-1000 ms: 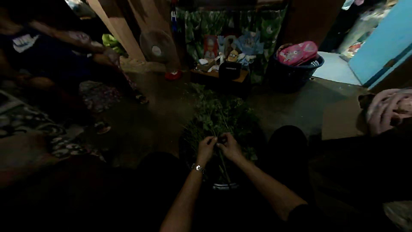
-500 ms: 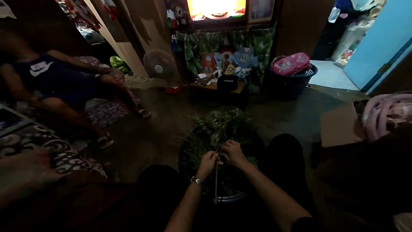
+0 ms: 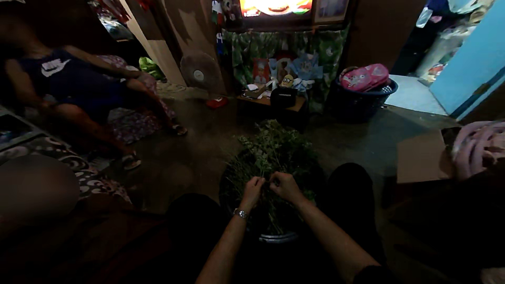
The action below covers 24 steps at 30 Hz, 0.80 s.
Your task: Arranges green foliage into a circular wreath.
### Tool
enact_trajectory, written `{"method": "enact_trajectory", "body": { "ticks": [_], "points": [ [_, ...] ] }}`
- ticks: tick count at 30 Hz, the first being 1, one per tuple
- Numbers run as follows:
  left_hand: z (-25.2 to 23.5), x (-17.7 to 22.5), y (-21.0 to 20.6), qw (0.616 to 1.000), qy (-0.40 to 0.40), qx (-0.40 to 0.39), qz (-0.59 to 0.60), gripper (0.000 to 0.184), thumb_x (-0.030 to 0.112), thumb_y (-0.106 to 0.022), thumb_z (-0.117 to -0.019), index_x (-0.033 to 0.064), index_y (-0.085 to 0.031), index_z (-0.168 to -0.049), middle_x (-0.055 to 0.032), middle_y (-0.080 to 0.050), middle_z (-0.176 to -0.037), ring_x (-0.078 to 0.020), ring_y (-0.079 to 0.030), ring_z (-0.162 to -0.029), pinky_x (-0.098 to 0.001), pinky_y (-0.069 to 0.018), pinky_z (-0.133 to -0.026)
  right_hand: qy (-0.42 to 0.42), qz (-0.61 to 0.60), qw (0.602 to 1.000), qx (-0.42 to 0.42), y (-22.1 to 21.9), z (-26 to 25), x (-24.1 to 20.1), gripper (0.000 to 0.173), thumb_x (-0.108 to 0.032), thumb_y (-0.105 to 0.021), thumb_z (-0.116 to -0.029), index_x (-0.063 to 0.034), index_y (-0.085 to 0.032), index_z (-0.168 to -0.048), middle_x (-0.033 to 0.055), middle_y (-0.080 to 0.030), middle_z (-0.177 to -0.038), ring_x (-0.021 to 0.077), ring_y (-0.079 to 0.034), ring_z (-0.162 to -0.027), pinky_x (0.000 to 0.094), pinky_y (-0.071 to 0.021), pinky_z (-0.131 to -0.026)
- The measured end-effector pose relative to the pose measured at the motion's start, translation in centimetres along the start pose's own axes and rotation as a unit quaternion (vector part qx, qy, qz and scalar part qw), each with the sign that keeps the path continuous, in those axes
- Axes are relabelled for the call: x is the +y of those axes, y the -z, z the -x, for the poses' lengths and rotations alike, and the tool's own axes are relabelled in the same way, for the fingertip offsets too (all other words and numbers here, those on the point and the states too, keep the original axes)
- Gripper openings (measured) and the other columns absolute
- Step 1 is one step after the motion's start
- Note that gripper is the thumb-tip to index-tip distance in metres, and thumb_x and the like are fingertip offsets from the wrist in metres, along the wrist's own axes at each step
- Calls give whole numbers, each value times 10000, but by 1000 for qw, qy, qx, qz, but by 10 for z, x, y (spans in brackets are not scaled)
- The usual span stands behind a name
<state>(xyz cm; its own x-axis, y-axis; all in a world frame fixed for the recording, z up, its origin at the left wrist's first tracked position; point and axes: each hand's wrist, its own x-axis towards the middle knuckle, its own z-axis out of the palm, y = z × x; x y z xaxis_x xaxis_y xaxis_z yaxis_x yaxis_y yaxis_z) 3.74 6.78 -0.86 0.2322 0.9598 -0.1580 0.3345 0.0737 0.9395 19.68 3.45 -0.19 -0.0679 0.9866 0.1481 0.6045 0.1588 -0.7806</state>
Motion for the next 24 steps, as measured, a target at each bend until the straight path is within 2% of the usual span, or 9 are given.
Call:
{"method": "enact_trajectory", "body": {
  "ticks": [3,6,10,14,18,21,22,23,24],
  "points": [
    [-3,0,4,1000,-7,20,-8,282,196,-457,-1105,-42,-606,-1136,-60,-535,-836,-101,-503,-651,-257,-464,-619,-22,18,1000,7,6,4,-10,248,-108,-643,-942,49,-694,-1127,225,-710,-1085,337,-691,-1030,471,-541,-930],
    [-5,4,12,999,0,26,-31,304,209,-453,-1108,-44,-606,-1181,-91,-560,-897,-122,-510,-684,-283,-465,-645,-25,24,999,6,14,6,-15,254,-112,-648,-946,54,-691,-1133,234,-709,-1086,340,-690,-1032,466,-537,-930],
    [-5,6,13,999,2,41,-32,298,205,-460,-1107,-45,-602,-1187,-90,-554,-892,-119,-511,-684,-277,-467,-648,-32,26,999,-6,17,7,-18,263,-109,-637,-957,49,-684,-1161,231,-706,-1108,333,-689,-1046,454,-539,-934],
    [-12,4,30,994,23,101,-20,348,207,-427,-1117,-72,-566,-1270,-178,-593,-1018,-181,-550,-766,-336,-496,-722,-46,-3,998,36,32,10,-19,244,-93,-640,-948,51,-687,-1140,227,-706,-1091,319,-691,-1018,452,-546,-916],
    [-19,0,42,991,1,119,-53,350,215,-432,-1116,-65,-581,-1265,-178,-600,-1001,-189,-554,-762,-351,-499,-726,-9,-21,995,92,45,8,-4,220,-75,-620,-960,58,-697,-1117,217,-715,-1095,289,-700,-1000,418,-556,-914],
    [-12,5,33,987,-40,98,-124,352,205,-449,-1109,-61,-628,-1255,-231,-649,-1168,-275,-622,-1033,-429,-481,-938,25,51,996,74,39,1,13,298,-157,-628,-1004,42,-682,-1218,240,-656,-1255,350,-635,-1178,446,-501,-1039],
    [-9,6,29,983,-57,88,-153,359,198,-451,-1106,-65,-641,-1260,-248,-642,-1249,-315,-620,-1160,-453,-461,-1034,46,89,992,78,33,-1,17,357,-212,-655,-998,14,-671,-1274,252,-612,-1344,412,-559,-1283,513,-445,-1098],
    [-8,5,25,976,-80,78,-185,361,181,-449,-1102,-79,-648,-1252,-269,-629,-1273,-350,-605,-1210,-464,-446,-1071,83,119,984,103,26,-4,22,390,-227,-684,-975,-13,-672,-1300,260,-591,-1382,467,-507,-1334,588,-412,-1109],
    [-7,3,21,968,-111,68,-214,354,157,-448,-1093,-96,-655,-1228,-288,-626,-1243,-374,-603,-1194,-464,-449,-1064,122,139,975,126,19,-6,24,401,-208,-703,-954,-35,-673,-1314,254,-586,-1399,502,-484,-1349,645,-394,-1098]
  ]
}}
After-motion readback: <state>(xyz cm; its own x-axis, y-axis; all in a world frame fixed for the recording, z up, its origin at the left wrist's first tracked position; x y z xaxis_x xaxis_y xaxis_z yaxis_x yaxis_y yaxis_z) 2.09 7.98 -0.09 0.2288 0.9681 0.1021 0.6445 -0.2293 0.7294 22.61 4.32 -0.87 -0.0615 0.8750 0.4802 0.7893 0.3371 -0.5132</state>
